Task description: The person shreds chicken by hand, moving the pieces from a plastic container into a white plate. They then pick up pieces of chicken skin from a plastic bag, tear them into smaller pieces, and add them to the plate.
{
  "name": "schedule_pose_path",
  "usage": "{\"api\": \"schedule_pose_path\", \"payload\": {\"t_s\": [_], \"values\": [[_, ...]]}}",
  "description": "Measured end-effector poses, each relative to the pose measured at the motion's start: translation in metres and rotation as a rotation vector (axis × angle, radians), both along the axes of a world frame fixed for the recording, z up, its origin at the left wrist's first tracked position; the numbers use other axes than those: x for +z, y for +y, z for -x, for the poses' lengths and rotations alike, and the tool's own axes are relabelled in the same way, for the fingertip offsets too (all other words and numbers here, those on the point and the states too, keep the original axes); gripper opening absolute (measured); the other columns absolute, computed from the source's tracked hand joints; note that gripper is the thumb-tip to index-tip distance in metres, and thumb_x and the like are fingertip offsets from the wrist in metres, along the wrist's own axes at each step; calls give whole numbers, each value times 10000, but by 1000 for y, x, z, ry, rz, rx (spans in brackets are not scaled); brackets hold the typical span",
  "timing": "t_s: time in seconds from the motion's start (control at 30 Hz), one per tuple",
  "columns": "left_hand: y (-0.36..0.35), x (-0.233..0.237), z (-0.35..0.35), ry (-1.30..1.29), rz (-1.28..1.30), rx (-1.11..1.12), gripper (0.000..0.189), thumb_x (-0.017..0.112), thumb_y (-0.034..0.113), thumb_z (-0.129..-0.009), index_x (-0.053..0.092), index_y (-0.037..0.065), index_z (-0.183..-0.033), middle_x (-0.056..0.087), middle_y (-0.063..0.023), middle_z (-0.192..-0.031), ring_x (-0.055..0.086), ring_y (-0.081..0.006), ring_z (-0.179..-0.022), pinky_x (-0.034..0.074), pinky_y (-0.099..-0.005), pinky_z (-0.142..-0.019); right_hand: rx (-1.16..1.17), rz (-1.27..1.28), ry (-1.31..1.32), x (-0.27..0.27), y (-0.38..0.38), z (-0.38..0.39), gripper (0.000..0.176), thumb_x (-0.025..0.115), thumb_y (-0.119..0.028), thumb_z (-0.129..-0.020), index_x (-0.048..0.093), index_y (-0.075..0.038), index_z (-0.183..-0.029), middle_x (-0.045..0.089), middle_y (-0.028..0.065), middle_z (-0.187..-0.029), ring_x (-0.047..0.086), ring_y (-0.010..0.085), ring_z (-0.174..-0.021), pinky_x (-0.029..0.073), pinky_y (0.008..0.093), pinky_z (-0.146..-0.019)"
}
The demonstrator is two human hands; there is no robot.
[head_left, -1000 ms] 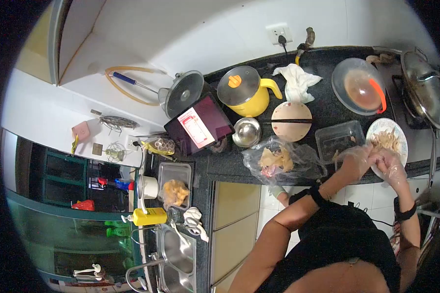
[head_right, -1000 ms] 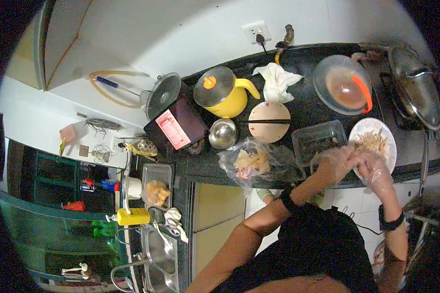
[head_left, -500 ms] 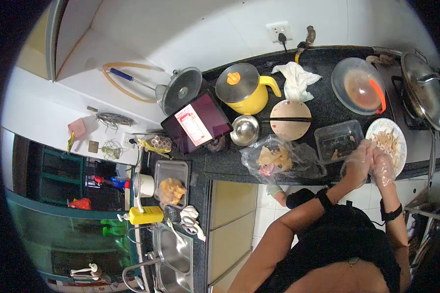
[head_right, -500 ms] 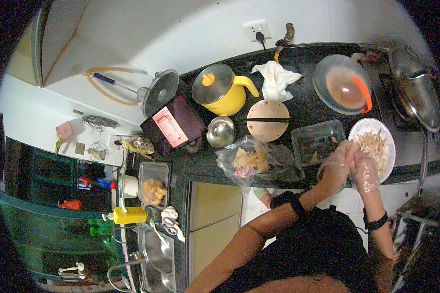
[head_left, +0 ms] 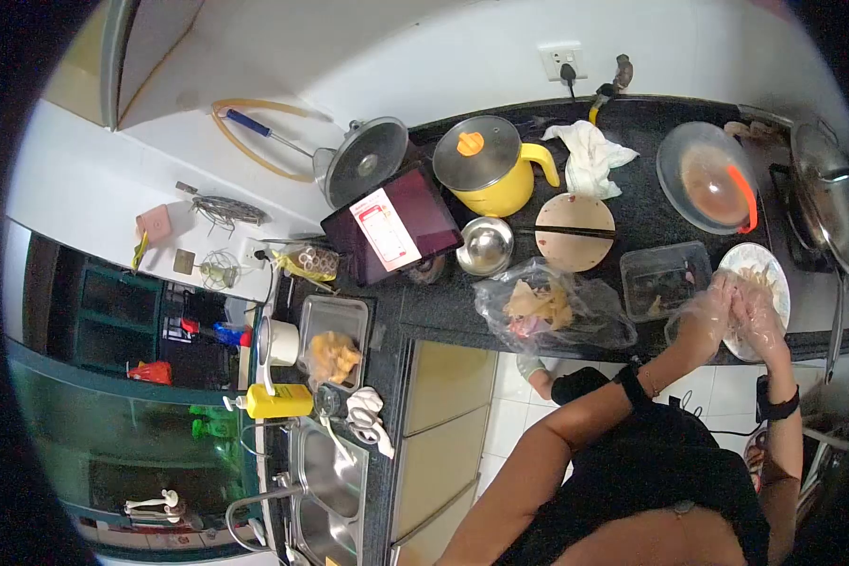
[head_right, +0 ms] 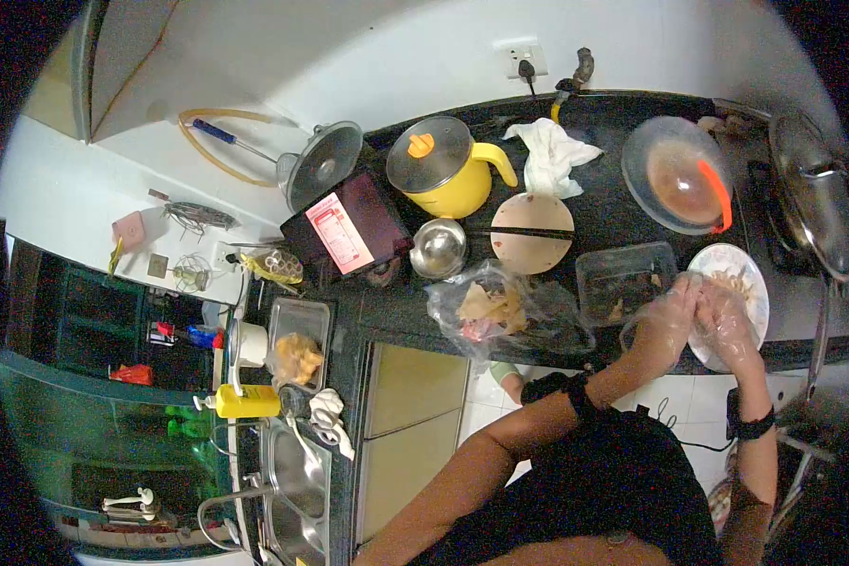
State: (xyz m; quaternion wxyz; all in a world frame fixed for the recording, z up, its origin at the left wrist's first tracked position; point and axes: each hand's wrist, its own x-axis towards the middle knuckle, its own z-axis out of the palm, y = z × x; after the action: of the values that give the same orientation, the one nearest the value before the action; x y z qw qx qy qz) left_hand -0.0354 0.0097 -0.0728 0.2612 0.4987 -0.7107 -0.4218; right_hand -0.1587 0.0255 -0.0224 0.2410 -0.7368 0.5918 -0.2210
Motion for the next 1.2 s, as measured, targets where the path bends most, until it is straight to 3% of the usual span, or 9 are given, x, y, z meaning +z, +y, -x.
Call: {"api": "schedule_pose_path", "payload": {"t_s": [0.13, 0.23, 0.3, 0.57, 0.67, 0.77, 0.83, 0.97, 1.2], "values": [[3, 14, -9, 155, 73, 59, 278, 336, 239, -898, 421, 71, -1101, 515, -222, -936, 531, -383, -835, 420, -446, -704, -62, 36, 102, -16, 1, -7, 281, 392, -215, -877, 522, -5, -1010, 555, 218, -940, 512, 385, -877, 397, 411, -795], [1, 16, -6, 218, 40, 197, 285, 346, 267, -901, 435, 53, -1068, 515, -226, -946, 518, -404, -832, 407, -441, -719, -232, 14, -131, 6, 7, -44, 307, 399, -239, -875, 525, -9, -1036, 559, 220, -948, 532, 364, -887, 414, 387, -768], [-1, 16, -1, 334, -173, 305, 311, 351, 306, -902, 454, 41, -1030, 522, -226, -946, 506, -410, -848, 395, -432, -733, -263, 72, -72, -1, 10, -48, 309, 404, -240, -873, 526, -10, -1040, 561, 220, -948, 539, 355, -887, 416, 379, -764], [4, 27, -8, 479, -125, 307, 315, 397, 318, -890, 473, 32, -998, 546, -206, -866, 531, -372, -818, 410, -402, -711, -455, 65, -102, -8, 16, -65, 357, 378, -279, -892, 513, 4, -1063, 553, 216, -1018, 532, 316, -943, 404, 347, -781], [3, 28, -12, 463, -25, 315, 309, 433, 318, -874, 478, 34, -988, 553, -191, -846, 549, -337, -790, 419, -382, -688, -557, -45, -506, -14, 12, -63, 377, 369, -295, -899, 489, 7, -1091, 565, 211, -987, 539, 312, -932, 403, 354, -787], [-7, 22, -23, 426, 57, 273, 309, 471, 324, -851, 485, 44, -980, 561, -177, -811, 561, -322, -751, 427, -375, -655, -356, 55, -287, -14, 9, -54, 376, 363, -294, -905, 473, 9, -1098, 558, 190, -972, 522, 294, -932, 390, 345, -808], [-10, 24, -32, 433, 92, 224, 309, 490, 329, -839, 490, 52, -978, 566, -170, -782, 567, -325, -722, 432, -380, -634, -183, 403, 24, -41, 3, -31, 304, 403, -253, -891, 490, -5, -1043, 540, 163, -965, 502, 290, -925, 388, 359, -798], [-10, 35, -54, 331, 214, 119, 292, 517, 327, -815, 496, 74, -960, 570, -154, -700, 569, -341, -642, 434, -408, -580, 141, -34, 30, 29, 1, -36, 111, 487, -124, -820, 495, -48, -901, 518, 155, -890, 494, 331, -862, 391, 395, -762], [-14, 41, -94, 223, 168, -64, 285, 508, 310, -811, 483, 64, -953, 576, -167, -731, 566, -348, -698, 433, -423, -630, 336, -14, 149, 33, -10, -47, 137, 476, -60, -765, 507, -73, -898, 526, 146, -845, 503, 341, -810, 405, 396, -717]]}}
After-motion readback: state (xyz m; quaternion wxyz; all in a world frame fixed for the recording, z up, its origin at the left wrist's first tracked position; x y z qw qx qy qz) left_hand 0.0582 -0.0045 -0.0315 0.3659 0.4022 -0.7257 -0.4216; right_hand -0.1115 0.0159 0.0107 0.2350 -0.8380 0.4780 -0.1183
